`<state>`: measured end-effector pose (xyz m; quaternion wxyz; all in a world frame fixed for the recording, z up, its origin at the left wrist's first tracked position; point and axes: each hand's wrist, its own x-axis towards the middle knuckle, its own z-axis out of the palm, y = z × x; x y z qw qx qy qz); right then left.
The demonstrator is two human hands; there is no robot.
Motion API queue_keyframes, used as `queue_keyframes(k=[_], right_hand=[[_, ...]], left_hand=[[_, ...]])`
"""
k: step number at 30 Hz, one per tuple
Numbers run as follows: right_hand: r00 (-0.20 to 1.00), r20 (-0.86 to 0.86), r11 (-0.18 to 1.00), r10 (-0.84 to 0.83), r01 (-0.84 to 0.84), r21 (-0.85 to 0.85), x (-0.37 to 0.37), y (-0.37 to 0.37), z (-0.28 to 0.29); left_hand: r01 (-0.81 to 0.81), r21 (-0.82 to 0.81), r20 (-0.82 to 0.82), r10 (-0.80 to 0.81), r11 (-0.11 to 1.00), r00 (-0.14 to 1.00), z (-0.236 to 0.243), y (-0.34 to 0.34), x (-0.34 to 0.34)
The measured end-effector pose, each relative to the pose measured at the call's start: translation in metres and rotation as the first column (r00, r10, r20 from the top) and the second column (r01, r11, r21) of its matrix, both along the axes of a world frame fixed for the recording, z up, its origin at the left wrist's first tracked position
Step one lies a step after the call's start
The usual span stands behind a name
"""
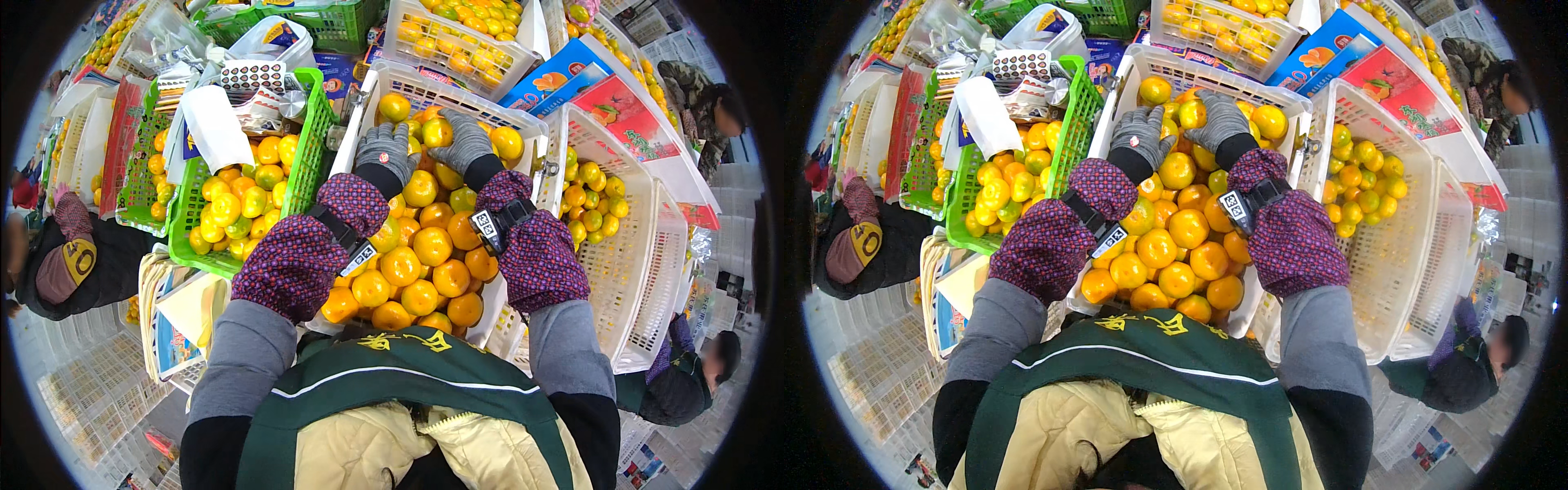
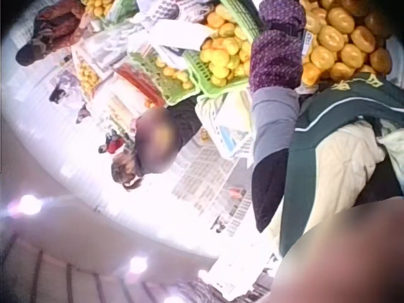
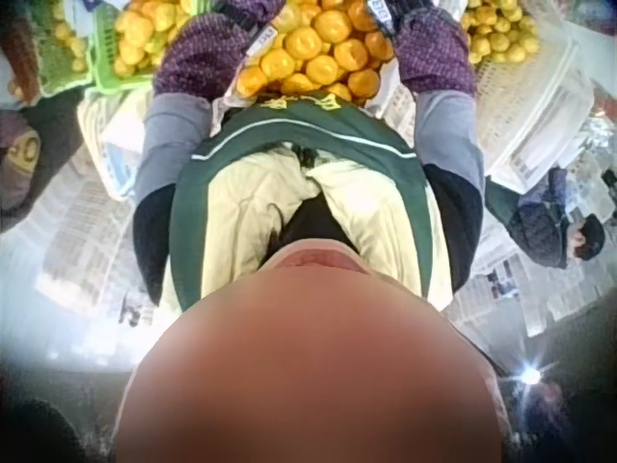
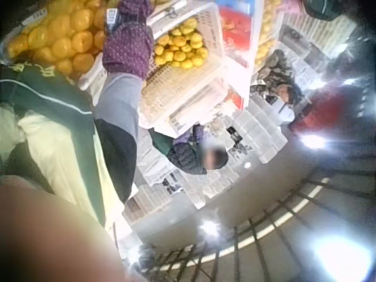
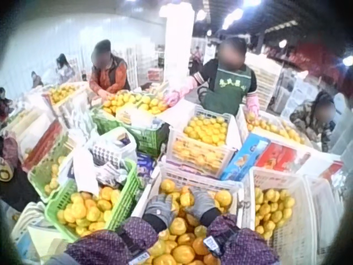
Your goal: The person sorts oranges from a white crate into a green crate, then applies small round stickers to each orange in the green crate one by one. The person finishes by placing a red cardboard cover over the crate.
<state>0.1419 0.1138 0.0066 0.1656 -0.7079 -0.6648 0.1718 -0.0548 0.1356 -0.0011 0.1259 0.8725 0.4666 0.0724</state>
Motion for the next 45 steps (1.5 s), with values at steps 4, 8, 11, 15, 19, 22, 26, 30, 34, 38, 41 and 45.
queue_keyframes(k=[4,8,11,15,19,22,26,30,34,38,41,45], right_hand=[[0.998,0.029,0.996,0.047,-0.045,-0.073,0.004,0.004,-0.007],[0.984,-0.023,0.982,0.174,-0.175,-0.067,0.005,0.005,-0.004],[0.975,-0.03,0.973,0.221,-0.218,0.073,0.0,0.005,-0.003],[0.985,0.151,0.996,0.081,-0.084,0.009,-0.013,0.005,0.008],[0.985,0.119,0.984,0.123,-0.105,-0.146,-0.008,-0.005,0.035],[0.974,-0.109,0.973,0.2,-0.185,0.135,0.031,-0.044,0.053],[0.951,-0.266,0.724,-0.16,0.296,0.623,0.149,-0.135,0.045],[0.699,0.07,0.7,-0.712,0.714,-0.011,0.241,-0.204,-0.019],[0.799,0.39,0.71,-0.457,0.592,-0.381,0.266,-0.219,-0.1],[0.762,0.463,0.644,-0.452,0.638,-0.422,0.274,-0.206,-0.14],[0.75,0.454,0.688,-0.48,0.643,-0.335,0.277,-0.209,-0.144],[0.733,0.131,0.731,-0.667,0.678,-0.069,0.27,-0.229,-0.121]], left_hand=[[0.041,-0.027,0.0,-0.041,0.999,0.999,-0.009,0.002,-0.002],[0.112,0.094,0.066,-0.118,0.989,0.991,-0.028,0.006,-0.001],[0.075,-0.038,0.034,-0.074,0.996,0.997,-0.039,0.01,0.005],[0.143,0.123,-0.07,-0.135,0.982,0.988,-0.039,0.007,0.004],[0.153,0.123,-0.133,-0.136,0.981,0.982,-0.038,0.008,0.002],[0.194,0.135,-0.065,-0.186,0.972,0.98,-0.033,0.011,-0.001],[0.242,0.085,0.195,-0.255,0.966,0.947,-0.016,0.008,-0.012],[0.268,0.048,0.276,-0.271,0.962,0.922,-0.007,-0.01,-0.021],[0.252,0.039,0.35,-0.249,0.967,0.903,-0.013,-0.029,-0.014],[0.224,0.069,0.338,-0.234,0.972,0.911,-0.007,-0.034,-0.009],[0.205,0.09,0.253,-0.222,0.975,0.942,0.002,-0.032,-0.009],[0.168,0.129,0.236,-0.195,0.977,0.952,0.006,-0.03,-0.011]])
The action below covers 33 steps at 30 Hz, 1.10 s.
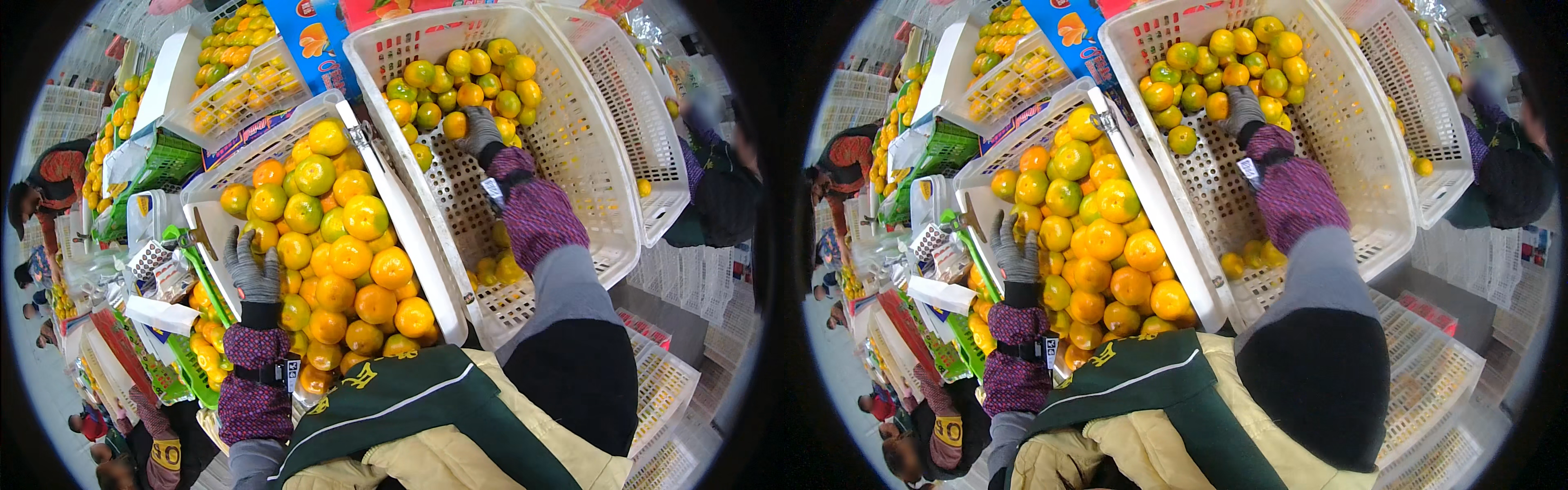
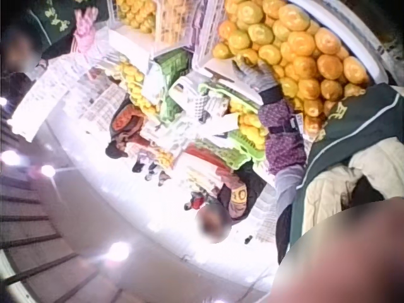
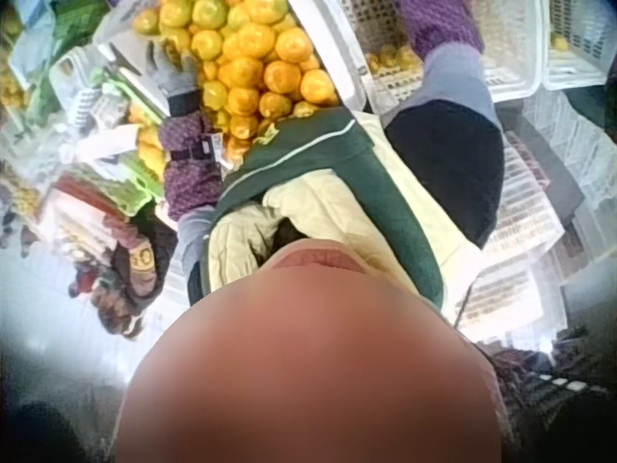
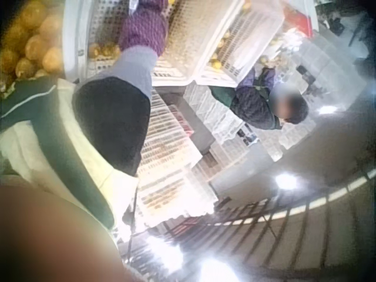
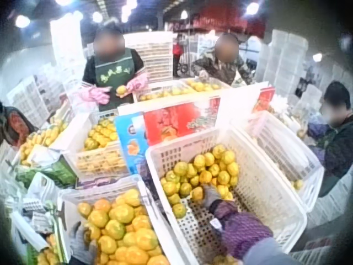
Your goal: The person sorts oranges from a white crate into a green crate, then applies small round stickers to each orange in the green crate one by one. The person finishes by placing a red cardboard cover over the crate.
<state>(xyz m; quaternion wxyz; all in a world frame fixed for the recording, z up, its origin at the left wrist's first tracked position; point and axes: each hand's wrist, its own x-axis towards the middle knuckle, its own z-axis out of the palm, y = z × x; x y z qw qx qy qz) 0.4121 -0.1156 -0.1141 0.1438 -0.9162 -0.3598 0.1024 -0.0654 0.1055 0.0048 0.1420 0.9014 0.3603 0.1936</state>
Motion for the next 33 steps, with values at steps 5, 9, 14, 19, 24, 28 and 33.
queue_keyframes(k=[5,9,14,19,24,28,33], right_hand=[[0.594,-0.708,0.754,0.383,0.242,0.611,-0.028,-0.035,0.084],[0.503,-0.628,0.637,0.594,0.183,0.749,-0.074,-0.034,0.152],[0.552,-0.566,0.687,0.612,-0.018,0.727,-0.146,0.013,0.197],[0.72,-0.263,0.699,0.642,-0.41,0.586,-0.198,0.09,0.195],[0.827,-0.035,0.795,0.561,-0.527,0.301,-0.216,0.182,0.159],[0.819,-0.045,0.809,0.572,-0.555,0.194,-0.227,0.215,0.141],[0.824,-0.058,0.826,0.563,-0.563,0.032,-0.225,0.23,0.139]], left_hand=[[-0.016,0.003,0.082,0.016,1.0,0.997,-0.004,-0.001,0.002],[0.01,-0.011,0.247,-0.007,1.0,0.969,-0.005,-0.003,0.012],[0.079,0.045,0.144,-0.085,0.996,0.986,0.004,-0.013,0.015],[0.09,0.076,-0.097,-0.083,0.993,0.992,0.011,-0.014,0.021],[-0.012,0.093,-0.135,0.025,0.996,0.991,0.004,0.025,0.053],[-0.082,-0.056,-0.248,0.066,0.995,0.967,-0.008,0.041,0.076],[-0.083,-0.065,-0.303,0.06,0.994,0.951,-0.01,0.039,0.079]])
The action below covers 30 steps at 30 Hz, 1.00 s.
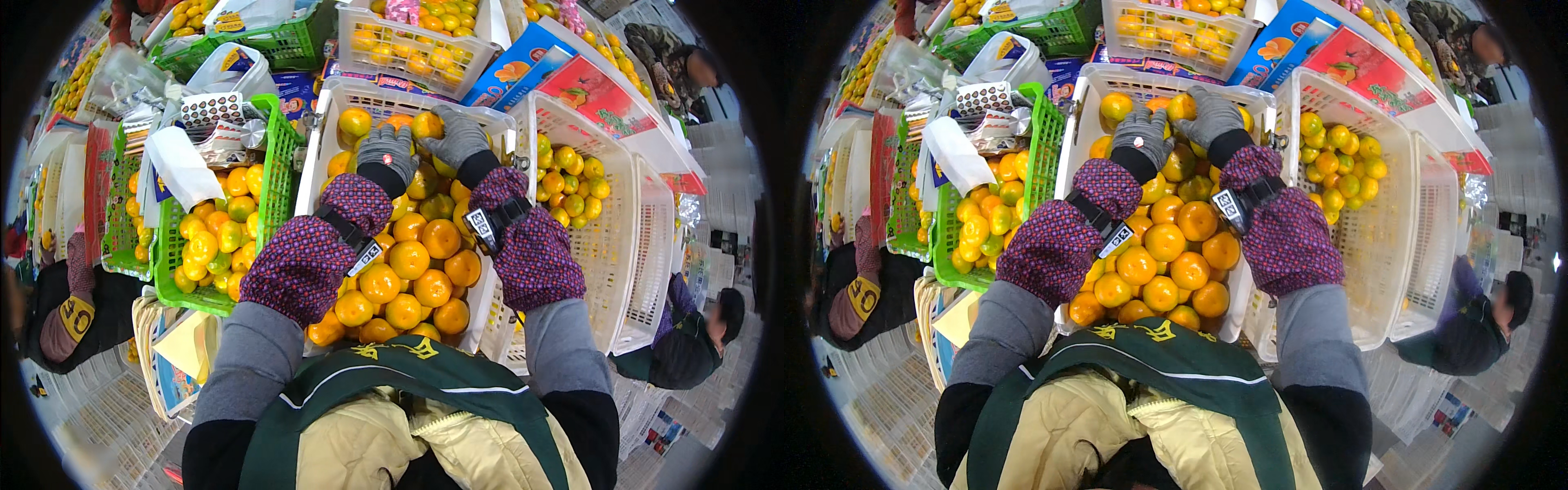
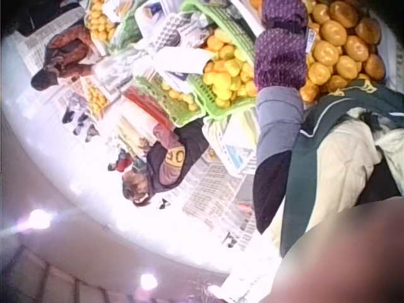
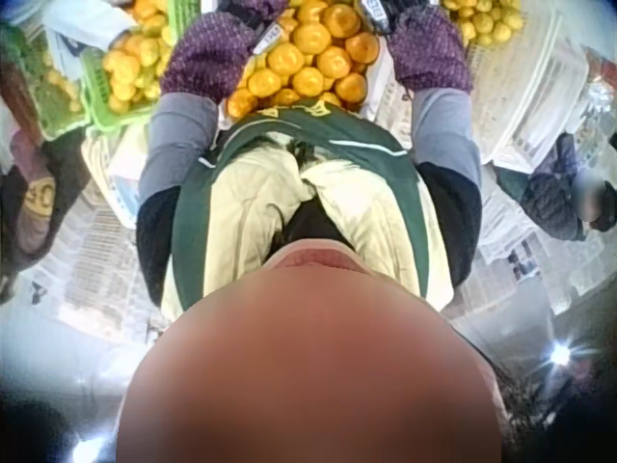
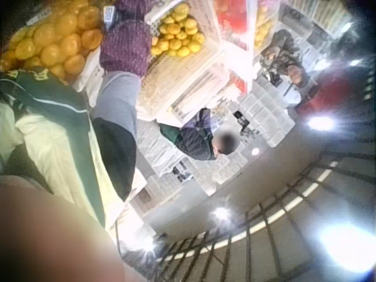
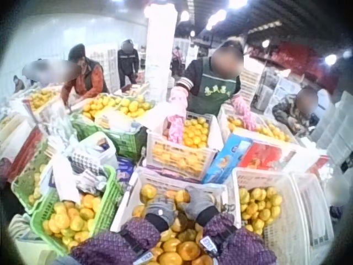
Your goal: The person sorts oranges from a white crate into a green crate, then applies small round stickers to each orange in the green crate one by one. The person finishes by placing a red cardboard cover over the crate.
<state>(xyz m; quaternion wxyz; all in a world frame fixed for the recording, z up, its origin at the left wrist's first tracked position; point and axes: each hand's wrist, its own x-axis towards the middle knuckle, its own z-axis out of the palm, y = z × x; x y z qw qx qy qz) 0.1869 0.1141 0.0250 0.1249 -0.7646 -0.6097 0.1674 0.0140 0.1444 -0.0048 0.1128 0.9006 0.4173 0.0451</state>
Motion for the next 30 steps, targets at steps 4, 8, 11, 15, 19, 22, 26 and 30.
queue_keyframes(k=[4,8,11,15,19,22,26,30], right_hand=[[0.995,0.097,1.0,0.008,-0.009,0.007,0.0,0.005,-0.01],[0.995,0.018,0.984,0.102,-0.104,0.147,-0.002,0.0,-0.023],[0.997,0.039,0.969,0.072,-0.079,0.233,-0.001,0.002,-0.032],[0.999,-0.032,0.997,-0.027,0.029,0.077,-0.004,0.007,-0.037],[0.997,-0.062,0.998,-0.045,0.042,-0.048,-0.007,0.003,-0.011],[0.981,0.166,0.983,0.096,-0.067,-0.174,-0.006,-0.011,0.027],[0.981,-0.111,0.895,0.156,-0.093,0.436,0.055,-0.086,0.048],[0.858,-0.398,0.659,-0.324,0.507,0.556,0.175,-0.188,0.009]], left_hand=[[-0.021,-0.027,-0.029,0.021,0.999,0.999,0.003,-0.001,0.001],[-0.037,-0.032,-0.04,0.035,0.999,0.999,-0.003,0.002,0.002],[0.037,0.009,0.009,-0.037,0.999,0.999,-0.012,0.006,0.006],[0.024,0.107,-0.061,-0.017,0.994,0.998,-0.017,0.004,0.01],[0.022,0.07,-0.119,-0.013,0.997,0.993,-0.018,0.006,0.01],[0.04,0.096,-0.037,-0.036,0.995,0.999,-0.018,0.01,0.008],[0.217,0.248,0.031,-0.231,0.944,0.972,-0.016,0.004,0.007],[0.4,0.19,-0.128,-0.382,0.896,0.915,-0.01,-0.012,0.013]])
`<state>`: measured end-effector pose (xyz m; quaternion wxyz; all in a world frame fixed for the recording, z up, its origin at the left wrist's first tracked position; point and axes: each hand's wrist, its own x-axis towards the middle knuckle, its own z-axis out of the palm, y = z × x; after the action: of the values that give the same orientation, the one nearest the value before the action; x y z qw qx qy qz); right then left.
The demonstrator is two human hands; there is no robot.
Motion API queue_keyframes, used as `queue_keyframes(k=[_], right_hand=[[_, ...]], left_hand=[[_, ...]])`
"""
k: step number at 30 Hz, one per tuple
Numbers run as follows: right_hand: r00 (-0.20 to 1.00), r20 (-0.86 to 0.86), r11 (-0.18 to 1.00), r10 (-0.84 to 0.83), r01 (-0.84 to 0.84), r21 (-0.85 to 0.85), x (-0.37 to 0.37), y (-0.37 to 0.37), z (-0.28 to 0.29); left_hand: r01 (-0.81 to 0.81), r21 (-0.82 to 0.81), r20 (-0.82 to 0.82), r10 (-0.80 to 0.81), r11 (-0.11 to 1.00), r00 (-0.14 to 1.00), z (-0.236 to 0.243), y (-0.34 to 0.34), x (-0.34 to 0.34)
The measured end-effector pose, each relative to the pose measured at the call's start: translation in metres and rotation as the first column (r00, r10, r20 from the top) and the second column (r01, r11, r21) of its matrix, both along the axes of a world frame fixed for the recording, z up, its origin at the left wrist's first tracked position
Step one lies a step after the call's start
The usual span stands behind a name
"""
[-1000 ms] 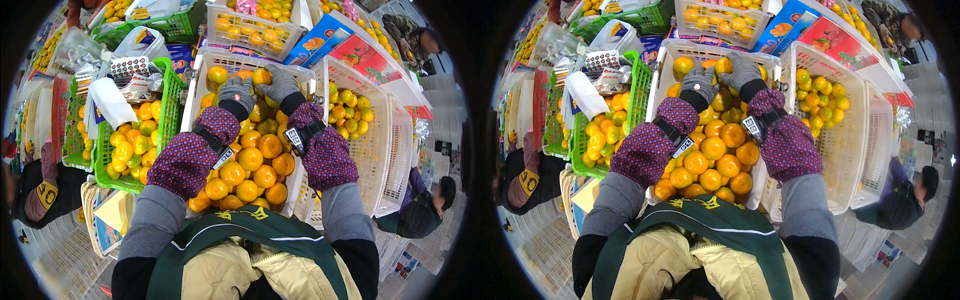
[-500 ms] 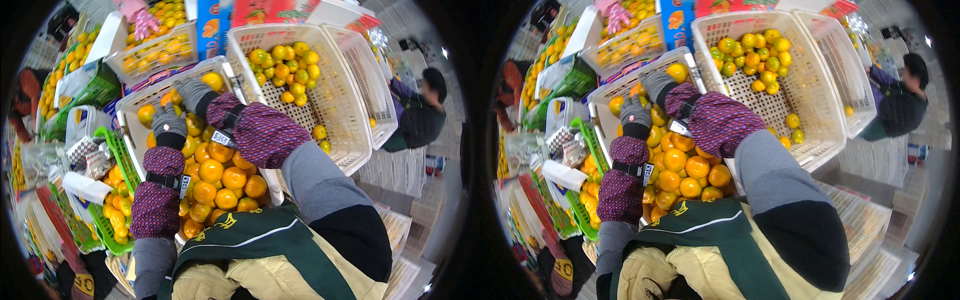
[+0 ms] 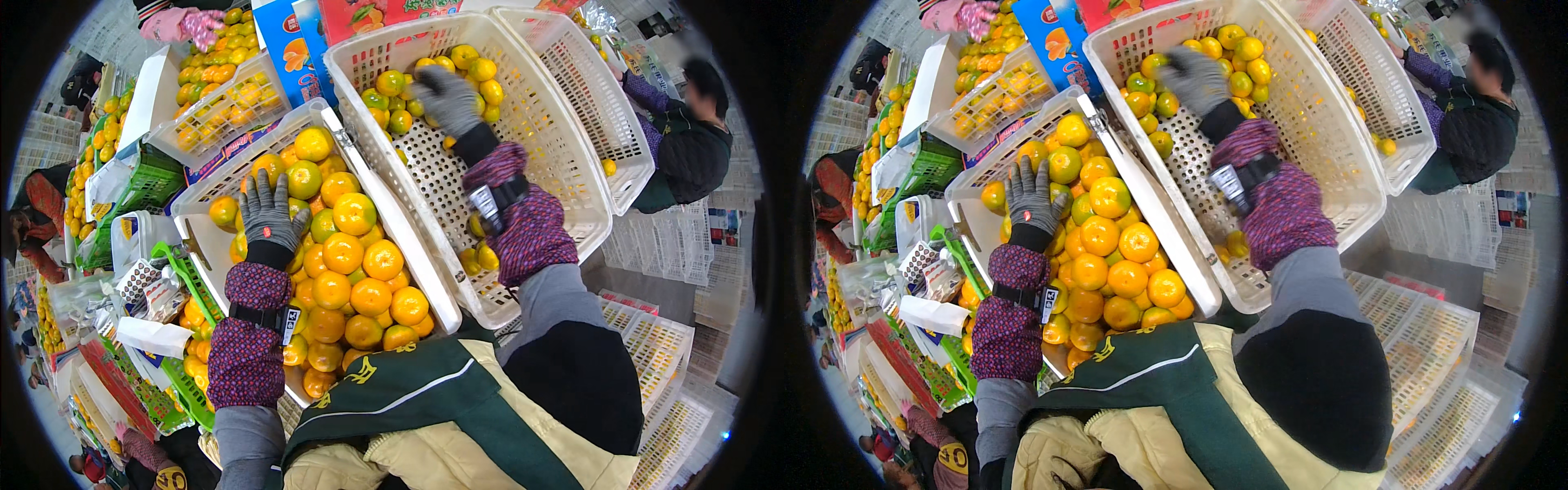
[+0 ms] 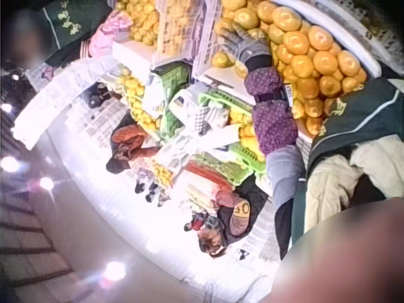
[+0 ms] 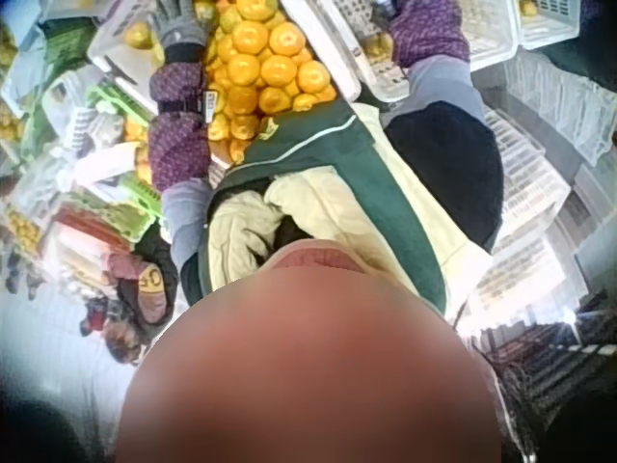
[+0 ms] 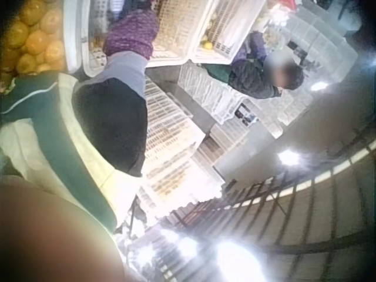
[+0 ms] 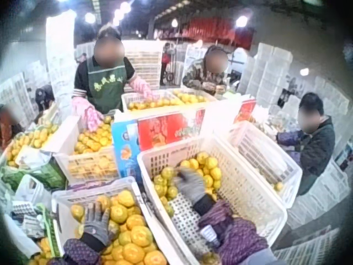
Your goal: The person sorts oranges from a white crate into a green crate, then applies small round stickers to each orange in the green crate one by one. The person finishes by placing a red cardboard cover over the crate.
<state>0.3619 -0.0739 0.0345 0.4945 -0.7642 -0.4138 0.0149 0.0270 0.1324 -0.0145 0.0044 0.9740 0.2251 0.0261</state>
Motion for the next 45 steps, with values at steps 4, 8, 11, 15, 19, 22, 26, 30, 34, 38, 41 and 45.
queue_keyframes(k=[4,8,11,15,19,22,26,30,34,38,41,45], right_hand=[[0.765,-0.152,0.74,-0.626,0.521,-0.426,0.071,-0.093,-0.086],[0.689,-0.217,0.672,-0.692,0.504,-0.543,0.074,-0.099,-0.161],[0.676,0.018,0.521,-0.736,0.584,-0.622,0.077,-0.084,-0.181],[0.705,-0.197,0.624,-0.681,0.418,-0.661,0.085,-0.091,-0.163],[-0.076,-0.978,0.876,0.194,0.462,0.138,0.069,-0.109,-0.132],[-0.072,-0.944,0.876,0.323,0.401,0.269,0.051,-0.122,-0.098],[0.008,-0.879,0.876,0.477,0.08,0.476,0.02,-0.123,-0.043],[0.214,-0.876,0.894,0.431,-0.231,0.383,-0.031,-0.109,0.015],[0.504,-0.746,0.895,0.436,-0.328,0.302,-0.092,-0.079,0.05],[0.53,-0.721,0.879,0.447,-0.41,0.243,-0.138,-0.055,0.066],[0.419,-0.768,0.832,0.485,-0.491,0.257,-0.181,-0.041,0.065],[0.79,-0.225,0.773,0.57,-0.608,-0.177,-0.227,-0.042,0.07]], left_hand=[[-0.016,-0.018,-0.172,0.013,1.0,0.985,0.004,-0.005,0.008],[0.0,-0.001,-0.176,0.0,1.0,0.984,0.009,-0.004,0.007],[-0.004,-0.001,-0.227,0.004,1.0,0.974,0.011,-0.005,0.009],[-0.007,-0.003,-0.262,0.005,1.0,0.965,0.014,-0.005,0.01],[-0.015,-0.035,-0.254,0.006,0.999,0.967,0.016,-0.005,0.01],[-0.026,-0.038,-0.273,0.015,0.999,0.962,0.017,-0.005,0.011],[-0.054,-0.042,-0.314,0.038,0.998,0.949,0.018,-0.006,0.012],[-0.032,-0.028,-0.267,0.023,0.999,0.963,0.02,-0.003,0.009],[-0.029,-0.092,-0.191,0.011,0.995,0.982,0.037,-0.006,0.005],[0.242,-0.777,0.301,0.005,0.58,0.954,0.067,-0.044,-0.001],[0.516,-0.857,0.49,0.308,-0.001,0.815,0.082,-0.102,-0.024],[0.314,-0.949,0.304,0.376,0.036,0.875,0.082,-0.126,-0.077]])
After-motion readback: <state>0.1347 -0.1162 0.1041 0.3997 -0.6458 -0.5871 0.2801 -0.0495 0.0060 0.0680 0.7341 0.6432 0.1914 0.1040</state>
